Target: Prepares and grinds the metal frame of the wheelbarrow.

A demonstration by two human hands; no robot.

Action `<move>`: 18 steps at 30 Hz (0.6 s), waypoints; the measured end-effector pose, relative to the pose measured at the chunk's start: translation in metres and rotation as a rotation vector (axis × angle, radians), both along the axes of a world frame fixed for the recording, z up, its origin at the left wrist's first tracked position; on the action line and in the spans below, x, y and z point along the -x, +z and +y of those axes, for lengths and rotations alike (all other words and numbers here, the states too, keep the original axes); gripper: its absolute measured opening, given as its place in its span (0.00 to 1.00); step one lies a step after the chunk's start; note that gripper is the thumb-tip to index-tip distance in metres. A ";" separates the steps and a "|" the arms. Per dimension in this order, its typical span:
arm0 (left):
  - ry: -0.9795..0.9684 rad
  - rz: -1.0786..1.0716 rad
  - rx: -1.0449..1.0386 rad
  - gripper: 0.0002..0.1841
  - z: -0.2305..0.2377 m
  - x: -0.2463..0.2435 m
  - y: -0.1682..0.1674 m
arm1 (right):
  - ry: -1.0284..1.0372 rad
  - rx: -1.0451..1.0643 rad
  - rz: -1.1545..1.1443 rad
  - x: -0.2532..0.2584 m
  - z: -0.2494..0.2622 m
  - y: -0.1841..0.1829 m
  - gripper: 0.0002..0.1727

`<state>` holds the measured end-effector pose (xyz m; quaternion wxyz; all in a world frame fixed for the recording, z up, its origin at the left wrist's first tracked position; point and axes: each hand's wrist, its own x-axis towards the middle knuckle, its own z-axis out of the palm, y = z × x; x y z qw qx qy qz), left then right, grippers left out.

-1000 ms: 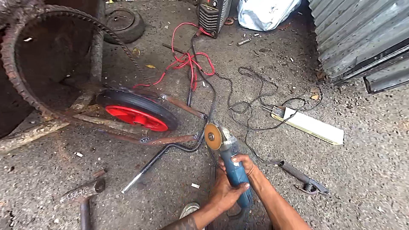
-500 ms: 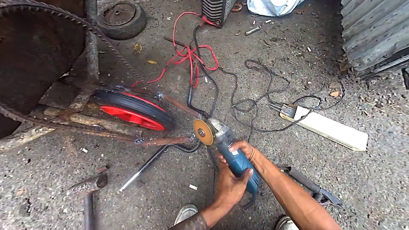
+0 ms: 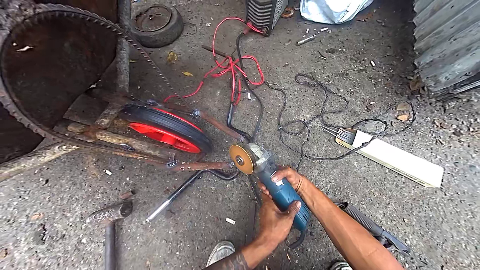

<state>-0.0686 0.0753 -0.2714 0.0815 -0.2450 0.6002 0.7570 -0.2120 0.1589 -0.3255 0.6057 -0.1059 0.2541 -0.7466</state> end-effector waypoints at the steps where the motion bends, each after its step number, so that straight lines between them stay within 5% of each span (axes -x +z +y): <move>1: -0.005 0.002 -0.010 0.47 0.000 -0.002 -0.001 | -0.002 -0.011 -0.001 -0.002 0.001 0.001 0.26; 10: -0.115 -0.107 0.013 0.50 -0.002 -0.028 -0.007 | -0.114 -0.027 -0.102 -0.047 0.017 -0.017 0.25; 14: -0.242 -0.201 0.069 0.54 -0.016 -0.033 0.009 | -0.312 -0.026 -0.135 -0.076 0.017 -0.007 0.25; 18: -0.294 -0.211 0.093 0.59 -0.041 -0.034 0.022 | -0.618 -0.261 -0.043 -0.097 -0.006 0.028 0.31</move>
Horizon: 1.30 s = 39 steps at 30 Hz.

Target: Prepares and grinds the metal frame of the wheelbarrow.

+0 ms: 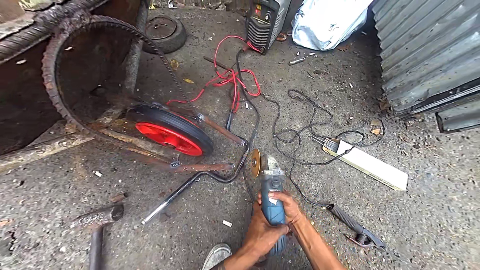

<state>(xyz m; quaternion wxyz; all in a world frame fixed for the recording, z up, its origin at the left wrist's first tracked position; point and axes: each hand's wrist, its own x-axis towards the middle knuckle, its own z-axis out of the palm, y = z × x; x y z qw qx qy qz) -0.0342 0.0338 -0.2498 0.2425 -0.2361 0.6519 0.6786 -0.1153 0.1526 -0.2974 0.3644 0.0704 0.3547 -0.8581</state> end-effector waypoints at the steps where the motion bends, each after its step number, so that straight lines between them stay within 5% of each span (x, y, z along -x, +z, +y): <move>1: 0.006 0.018 0.019 0.60 -0.006 0.000 0.003 | -0.060 -0.082 0.020 -0.003 -0.008 0.010 0.34; 12: -0.094 0.148 0.273 0.60 -0.070 0.013 0.016 | -0.257 -0.176 0.139 -0.004 -0.077 0.030 0.41; 39: -0.079 0.186 0.292 0.59 -0.089 0.017 0.001 | -0.308 -0.159 0.102 -0.003 -0.099 0.025 0.37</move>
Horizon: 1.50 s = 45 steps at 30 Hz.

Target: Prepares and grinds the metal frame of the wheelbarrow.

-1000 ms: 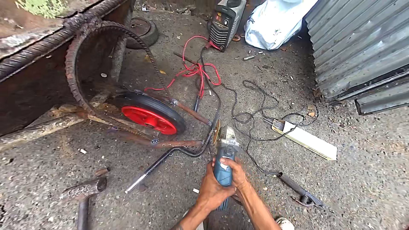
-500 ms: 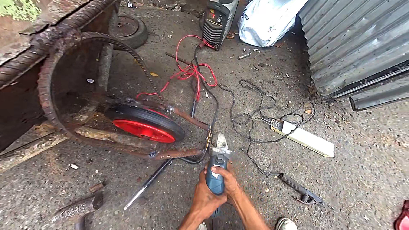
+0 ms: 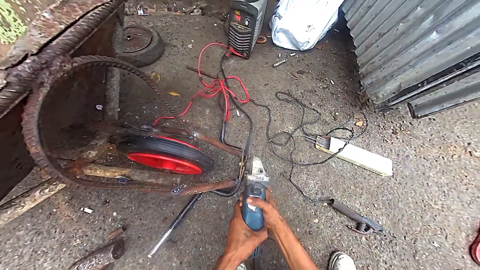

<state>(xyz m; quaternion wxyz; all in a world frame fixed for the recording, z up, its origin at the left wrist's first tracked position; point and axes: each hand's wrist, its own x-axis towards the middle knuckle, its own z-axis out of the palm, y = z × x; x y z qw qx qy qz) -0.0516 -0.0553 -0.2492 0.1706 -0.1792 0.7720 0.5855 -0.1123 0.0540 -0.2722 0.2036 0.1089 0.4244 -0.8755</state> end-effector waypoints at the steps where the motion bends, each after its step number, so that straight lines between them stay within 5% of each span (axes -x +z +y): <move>1: 0.007 0.008 -0.009 0.58 0.001 0.000 -0.001 | 0.000 -0.009 -0.008 0.000 0.000 0.000 0.37; 45: -0.004 -0.019 0.051 0.56 0.001 0.004 -0.004 | 0.009 -0.009 -0.045 0.003 0.001 -0.002 0.36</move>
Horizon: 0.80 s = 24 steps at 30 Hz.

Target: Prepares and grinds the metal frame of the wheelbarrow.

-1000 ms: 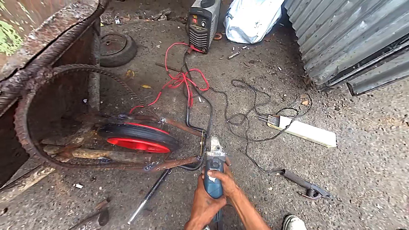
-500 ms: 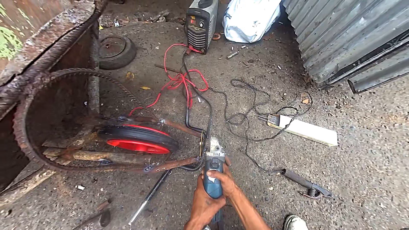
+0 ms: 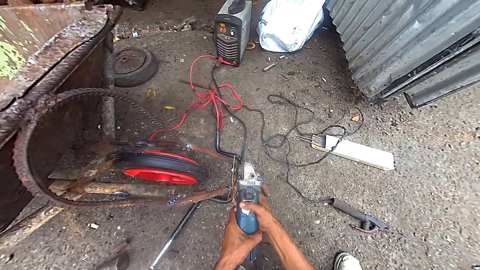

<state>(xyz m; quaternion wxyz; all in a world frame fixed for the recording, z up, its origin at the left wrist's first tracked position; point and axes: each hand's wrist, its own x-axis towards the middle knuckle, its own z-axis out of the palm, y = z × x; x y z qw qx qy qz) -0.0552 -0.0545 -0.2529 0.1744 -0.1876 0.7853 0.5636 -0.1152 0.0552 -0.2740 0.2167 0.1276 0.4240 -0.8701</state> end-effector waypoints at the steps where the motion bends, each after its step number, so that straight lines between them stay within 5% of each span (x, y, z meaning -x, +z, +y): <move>1: 0.000 0.003 -0.001 0.56 0.000 0.000 0.000 | -0.001 -0.001 0.002 0.000 0.000 0.000 0.36; 18: -0.015 0.021 0.012 0.54 -0.005 -0.002 -0.006 | -0.002 0.000 -0.034 0.000 -0.004 -0.001 0.37; 24: -0.051 0.063 -0.046 0.53 0.011 -0.002 0.021 | -0.043 -0.055 0.043 -0.006 0.012 0.020 0.39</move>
